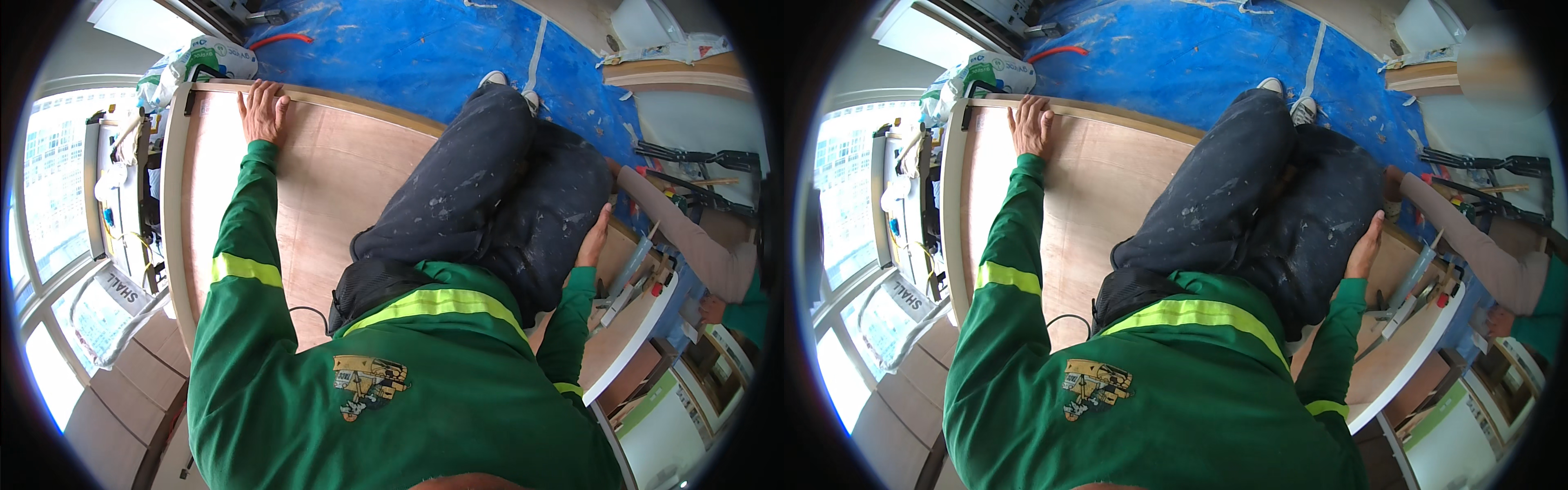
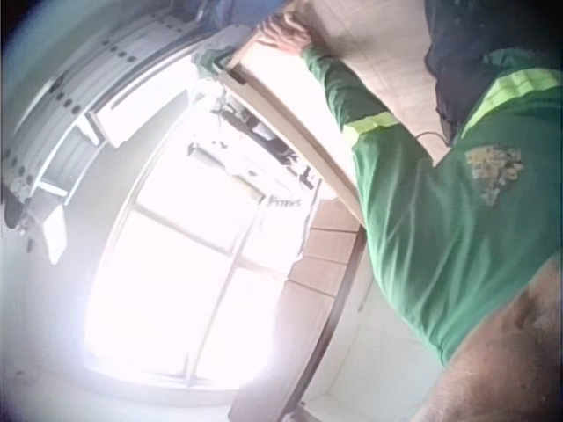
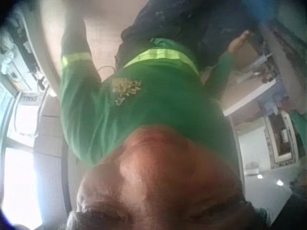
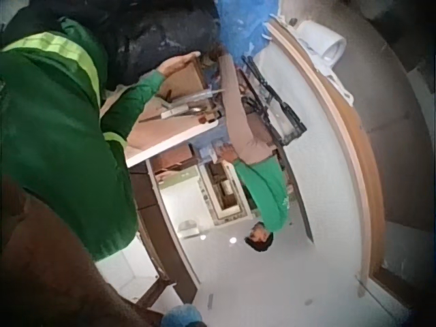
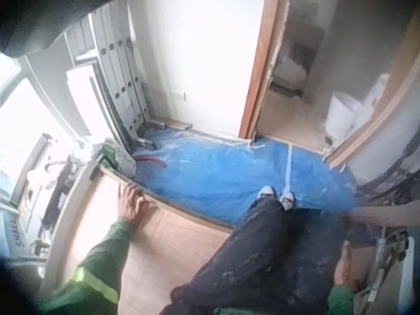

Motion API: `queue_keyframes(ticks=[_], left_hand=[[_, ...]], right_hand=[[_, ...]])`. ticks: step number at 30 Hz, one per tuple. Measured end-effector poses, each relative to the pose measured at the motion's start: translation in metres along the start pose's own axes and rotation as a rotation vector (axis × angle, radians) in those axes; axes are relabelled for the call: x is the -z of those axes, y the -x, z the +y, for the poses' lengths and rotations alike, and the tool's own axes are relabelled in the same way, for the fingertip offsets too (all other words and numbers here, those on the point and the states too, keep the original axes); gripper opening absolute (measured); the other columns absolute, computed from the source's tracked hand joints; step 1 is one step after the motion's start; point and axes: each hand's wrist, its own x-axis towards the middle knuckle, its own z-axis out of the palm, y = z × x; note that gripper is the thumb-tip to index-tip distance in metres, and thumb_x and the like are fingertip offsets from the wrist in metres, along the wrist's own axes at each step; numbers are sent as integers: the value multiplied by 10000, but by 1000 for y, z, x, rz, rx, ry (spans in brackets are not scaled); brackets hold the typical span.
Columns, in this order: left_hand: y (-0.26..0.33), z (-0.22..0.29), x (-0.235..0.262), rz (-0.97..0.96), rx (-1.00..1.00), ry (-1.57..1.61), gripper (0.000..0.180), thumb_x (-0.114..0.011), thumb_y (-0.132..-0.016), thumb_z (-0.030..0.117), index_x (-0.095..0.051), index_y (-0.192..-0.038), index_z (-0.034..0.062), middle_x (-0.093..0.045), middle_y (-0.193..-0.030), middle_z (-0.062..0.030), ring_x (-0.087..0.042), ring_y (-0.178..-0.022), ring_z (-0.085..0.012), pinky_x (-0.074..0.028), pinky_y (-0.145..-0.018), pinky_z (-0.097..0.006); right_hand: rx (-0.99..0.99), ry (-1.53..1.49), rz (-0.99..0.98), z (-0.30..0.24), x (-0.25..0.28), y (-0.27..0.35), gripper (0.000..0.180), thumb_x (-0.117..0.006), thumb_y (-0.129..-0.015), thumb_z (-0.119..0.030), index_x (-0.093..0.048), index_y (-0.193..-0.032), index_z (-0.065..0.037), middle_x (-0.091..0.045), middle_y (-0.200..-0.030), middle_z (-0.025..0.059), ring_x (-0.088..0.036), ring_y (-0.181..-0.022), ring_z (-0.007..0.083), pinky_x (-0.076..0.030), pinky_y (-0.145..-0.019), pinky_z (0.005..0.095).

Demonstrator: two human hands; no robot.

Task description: The person installs a wooden floor panel by applying adhesive to a white underlayment and pressing the panel into place. The person uses a caulking gun to apply adhesive and adjusts the camera during the task.

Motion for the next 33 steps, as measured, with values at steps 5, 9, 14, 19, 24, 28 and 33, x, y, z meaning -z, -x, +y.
queue_keyframes(ticks=[5, 9, 14, 19, 24, 28, 33], left_hand=[[-11, -22, -8, 89, -123, 71, 354, -577, -1094, 357, -718, -1324, 128, -677, -1440, -104, -533, -1478, -318, -281, -1295, -559], [-10, -64, -34, 135, -334, -28, 401, -520, -1108, 345, -781, -1271, 88, -685, -1476, -159, -562, -1444, -403, -392, -1232, -557], [-22, -82, -28, 183, -266, -94, 532, -480, -1152, 464, -679, -1406, 42, -643, -1480, -216, -564, -1410, -428, -397, -1225, -539], [11, 43, -10, 223, 101, -122, 660, -540, -1111, 586, -542, -1554, 97, -539, -1583, -192, -487, -1466, -394, -383, -1226, -565], [73, 85, -19, 97, 157, -184, 789, -416, -1121, 687, -423, -1644, 96, -437, -1631, -214, -432, -1493, -408, -353, -1238, -587], [102, 119, -9, 29, -11, -65, 795, -391, -1127, 690, -451, -1642, 88, -454, -1622, -195, -441, -1491, -388, -343, -1243, -573], [98, 134, 0, -85, -6, -71, 776, -382, -1141, 664, -489, -1599, 47, -476, -1590, -206, -458, -1470, -398, -363, -1221, -575]], right_hand=[[-26, -115, -96, 4, -9, -7, 753, -412, -1177, -561, -471, -1617, 48, -482, -1682, 157, -449, -1552, 272, -300, -1307, 362], [151, -95, -160, 3, -35, -4, 652, -421, -1193, -511, -637, -1480, 33, -639, -1536, 136, -549, -1449, 263, -373, -1259, 377], [150, -15, -204, -13, 12, 39, 706, -466, -1134, -616, -689, -1188, 52, -734, -1143, 251, -706, -1119, 398, -513, -1019, 469], [3, 114, -183, 55, 83, 108, 515, -542, -1141, -460, -697, -1225, 24, -745, -1150, 215, -715, -1071, 348, -536, -971, 448], [-163, 89, 62, 146, 129, 145, 445, -649, -1097, -402, -694, -1253, 12, -740, -1077, 185, -711, -1007, 321, -552, -934, 420], [-261, 238, 209, 169, 170, 131, 532, -710, -1044, -426, -667, -1310, 33, -722, -1150, 237, -707, -1063, 366, -553, -977, 444], [-332, 329, 340, 209, 202, 122, 573, -708, -1040, -407, -621, -1384, 43, -658, -1285, 271, -679, -1152, 406, -550, -1015, 479]])
